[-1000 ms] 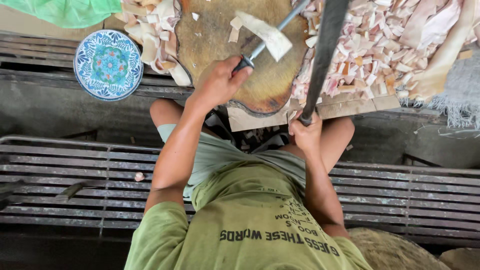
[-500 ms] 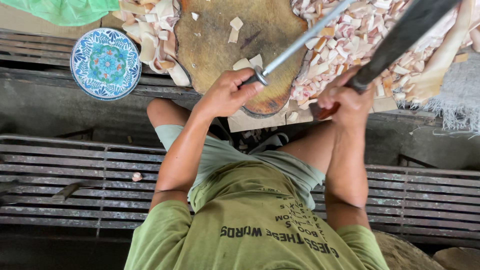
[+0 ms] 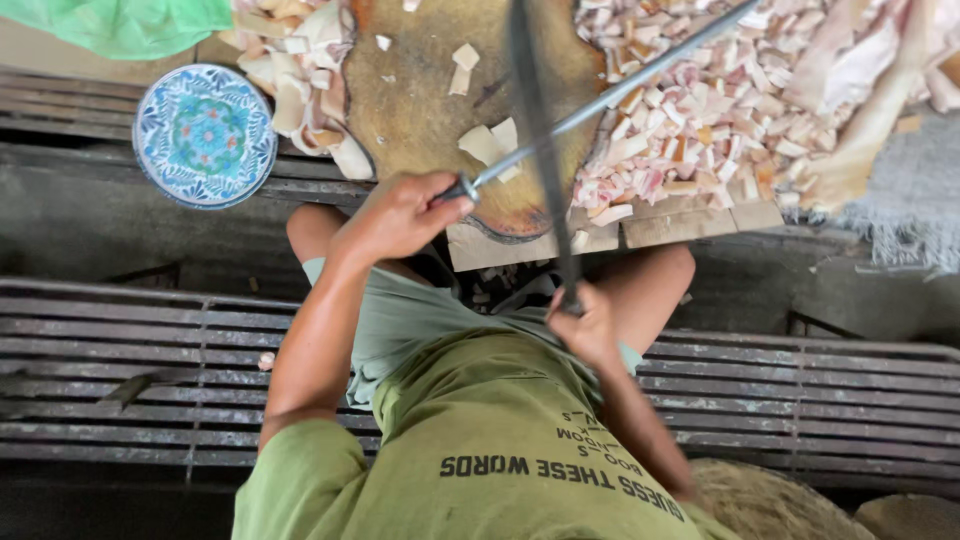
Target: The person uses a large knife to chop pieces of pork fat into smaller cubes on a wooden cutting board. The chopped pieces accumulate on the board as the person continues to slice the meat.
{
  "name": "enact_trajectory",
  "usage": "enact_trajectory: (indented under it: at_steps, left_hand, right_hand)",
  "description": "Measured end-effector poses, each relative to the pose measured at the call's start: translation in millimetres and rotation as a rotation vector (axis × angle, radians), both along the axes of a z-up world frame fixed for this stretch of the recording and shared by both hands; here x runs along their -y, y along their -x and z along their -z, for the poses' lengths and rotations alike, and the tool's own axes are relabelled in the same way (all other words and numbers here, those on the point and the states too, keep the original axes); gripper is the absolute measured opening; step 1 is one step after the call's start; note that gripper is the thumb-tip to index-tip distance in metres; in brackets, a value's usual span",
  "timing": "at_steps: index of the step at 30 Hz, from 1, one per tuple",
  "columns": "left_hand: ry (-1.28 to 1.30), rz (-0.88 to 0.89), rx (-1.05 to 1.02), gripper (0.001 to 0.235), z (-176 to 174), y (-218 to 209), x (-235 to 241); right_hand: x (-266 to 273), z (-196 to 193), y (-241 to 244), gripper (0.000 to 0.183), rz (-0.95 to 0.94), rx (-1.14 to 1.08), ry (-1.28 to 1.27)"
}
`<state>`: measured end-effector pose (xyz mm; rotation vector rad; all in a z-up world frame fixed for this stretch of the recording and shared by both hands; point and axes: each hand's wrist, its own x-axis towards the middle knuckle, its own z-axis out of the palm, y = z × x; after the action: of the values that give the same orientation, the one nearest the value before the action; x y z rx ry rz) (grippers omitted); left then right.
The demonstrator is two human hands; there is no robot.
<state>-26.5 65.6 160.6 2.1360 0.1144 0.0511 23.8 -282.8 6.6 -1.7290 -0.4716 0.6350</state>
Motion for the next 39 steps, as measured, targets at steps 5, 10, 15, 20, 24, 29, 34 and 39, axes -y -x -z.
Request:
enact_trajectory:
  at_steps: [5, 10, 15, 20, 24, 29, 34, 39]
  left_hand:
    - [0.069, 0.105, 0.115, 0.02, 11, 20, 27]
    - [-0.036, 0.05, 0.15, 0.02, 9, 29, 27]
    - [-0.064, -0.214, -0.03, 0.024, 28, 43, 5]
    - [0.158, -0.075, 0.059, 0.027, 42, 41, 34]
    - [0.119, -0.066, -0.027, 0.024, 11, 75, 17]
    - [0.072, -0.052, 0.017, 0.02, -10, 77, 13]
    - [0.026, 0.184, 0.253, 0.025, -9, 19, 52]
    - [0.026, 0.041, 0.154, 0.022, -2, 4, 53]
  right_hand:
    - [-20, -69, -143, 0.013, 0.199, -0.028, -0.628]
    - [-44, -44, -90, 0.014, 0.138, -0.178, -0.374]
    - [-27, 11, -7, 0.016, -0.047, 0.216, 0.228]
    - [-56, -23, -58, 0.027, -0.061, 0.568, 0.434]
    - [-11, -66, -91, 0.035, 0.206, 0.873, 0.459]
    - [57, -82, -131, 0.007, 0.497, 0.359, 0.054]
    - [34, -94, -167, 0.016, 0.131, -0.038, -0.96]
    - [-19, -27, -61, 0.005, 0.159, -0.179, -0.308]
